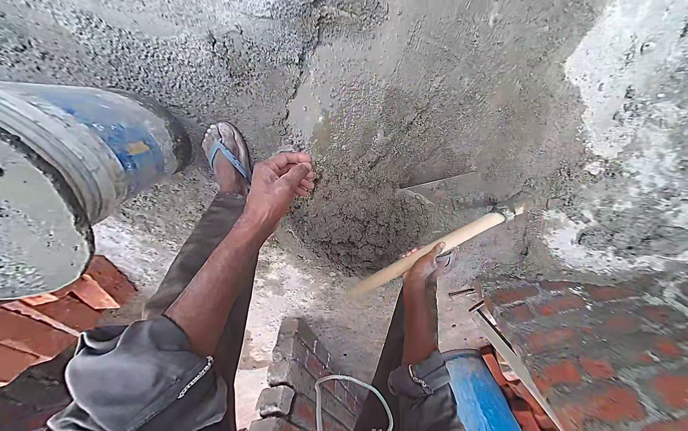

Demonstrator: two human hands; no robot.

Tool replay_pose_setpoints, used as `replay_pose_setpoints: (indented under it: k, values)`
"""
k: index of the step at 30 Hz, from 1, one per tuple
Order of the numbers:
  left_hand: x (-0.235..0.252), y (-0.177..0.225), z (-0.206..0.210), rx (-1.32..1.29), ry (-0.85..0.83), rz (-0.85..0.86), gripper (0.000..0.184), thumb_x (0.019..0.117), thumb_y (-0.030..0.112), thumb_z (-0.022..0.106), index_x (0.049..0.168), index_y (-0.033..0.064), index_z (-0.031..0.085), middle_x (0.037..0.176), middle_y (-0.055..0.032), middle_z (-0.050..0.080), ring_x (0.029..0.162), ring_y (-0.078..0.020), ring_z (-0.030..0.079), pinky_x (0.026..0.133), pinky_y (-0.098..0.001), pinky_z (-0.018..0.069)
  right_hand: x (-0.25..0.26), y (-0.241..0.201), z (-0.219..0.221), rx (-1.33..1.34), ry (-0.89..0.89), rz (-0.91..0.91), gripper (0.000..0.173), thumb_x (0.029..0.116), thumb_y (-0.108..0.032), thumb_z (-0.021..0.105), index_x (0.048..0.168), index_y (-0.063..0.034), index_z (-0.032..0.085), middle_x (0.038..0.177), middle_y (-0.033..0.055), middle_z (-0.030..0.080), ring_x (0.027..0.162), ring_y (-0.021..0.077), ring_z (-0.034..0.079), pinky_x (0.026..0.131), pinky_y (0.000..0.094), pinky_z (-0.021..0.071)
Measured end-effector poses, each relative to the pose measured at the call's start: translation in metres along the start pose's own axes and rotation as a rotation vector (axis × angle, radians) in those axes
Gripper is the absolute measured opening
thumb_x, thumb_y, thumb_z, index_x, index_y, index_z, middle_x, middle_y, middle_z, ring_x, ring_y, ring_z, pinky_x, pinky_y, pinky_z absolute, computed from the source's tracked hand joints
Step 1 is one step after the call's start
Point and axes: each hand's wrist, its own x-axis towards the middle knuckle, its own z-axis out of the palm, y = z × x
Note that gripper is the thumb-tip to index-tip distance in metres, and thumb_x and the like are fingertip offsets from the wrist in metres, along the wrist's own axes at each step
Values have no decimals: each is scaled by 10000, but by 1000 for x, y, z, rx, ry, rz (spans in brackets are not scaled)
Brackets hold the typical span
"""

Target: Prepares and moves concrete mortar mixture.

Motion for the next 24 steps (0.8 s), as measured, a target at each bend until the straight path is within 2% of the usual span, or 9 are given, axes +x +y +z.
replay_pose_setpoints:
  k: [1,5,9,11,13,15,18,21,24]
  values:
    - [5,2,-1,-13,16,12,262,1067,219,546,1278,95,640,1034,-72,726,797,-146,708,738,-307,595,-10,0,-6,-7,-31,15,610,1069,-642,290,984,-87,529,559,38,520,423,186,554,419,393,540]
    - [7,-5,6,-24,5,-14,240,1062,188,556,1253,70,642,983,-76,718,792,-146,702,721,-305,591,-89,-14,-92,2,-165,87,667,1081,-619,222,871,-75,547,528,28,524,398,152,538,387,325,506]
    - [19,-5,9,-30,-1,37,251,1049,180,572,1245,42,644,958,-97,727,784,-171,723,713,-334,617,-123,-42,-121,15,-411,82,642,1080,-576,250,910,-36,553,558,63,562,410,161,571,397,321,536]
    - [21,-1,11,-30,5,61,261,1046,178,568,1246,31,648,972,-100,728,789,-172,721,710,-337,616,-93,-58,-83,39,-481,-26,590,1096,-529,268,956,-34,557,572,62,565,416,160,570,393,319,536]
    - [18,-4,7,-29,12,74,260,1046,171,562,1246,27,645,972,-91,723,784,-156,716,712,-327,615,-52,-88,-17,47,-503,-175,579,1109,-519,254,939,-53,553,575,36,571,424,144,569,401,310,537]
    - [8,-14,6,-25,-4,64,253,1042,169,566,1236,27,645,969,-78,721,785,-143,713,713,-314,612,-13,-132,46,39,-515,-330,593,1090,-585,283,922,-100,579,604,13,575,468,143,575,453,323,548]
    - [5,-22,0,-37,-11,74,235,1030,163,586,1213,31,654,959,-71,722,783,-145,715,704,-307,614,54,-211,152,95,-486,-580,606,1090,-601,272,864,-100,526,551,32,528,441,190,561,431,381,537]
    - [-1,-22,-8,-46,-2,68,241,1028,171,584,1213,33,654,961,-70,729,782,-148,721,698,-305,617,107,-252,229,100,-405,-657,620,1090,-597,298,937,-45,536,575,85,542,464,239,584,444,435,553]
    - [2,-7,-14,-44,10,82,245,1033,171,583,1220,34,664,959,-78,733,792,-165,729,705,-317,624,102,-246,255,74,-345,-579,651,1058,-665,313,984,-64,552,598,71,557,481,224,593,471,432,561]
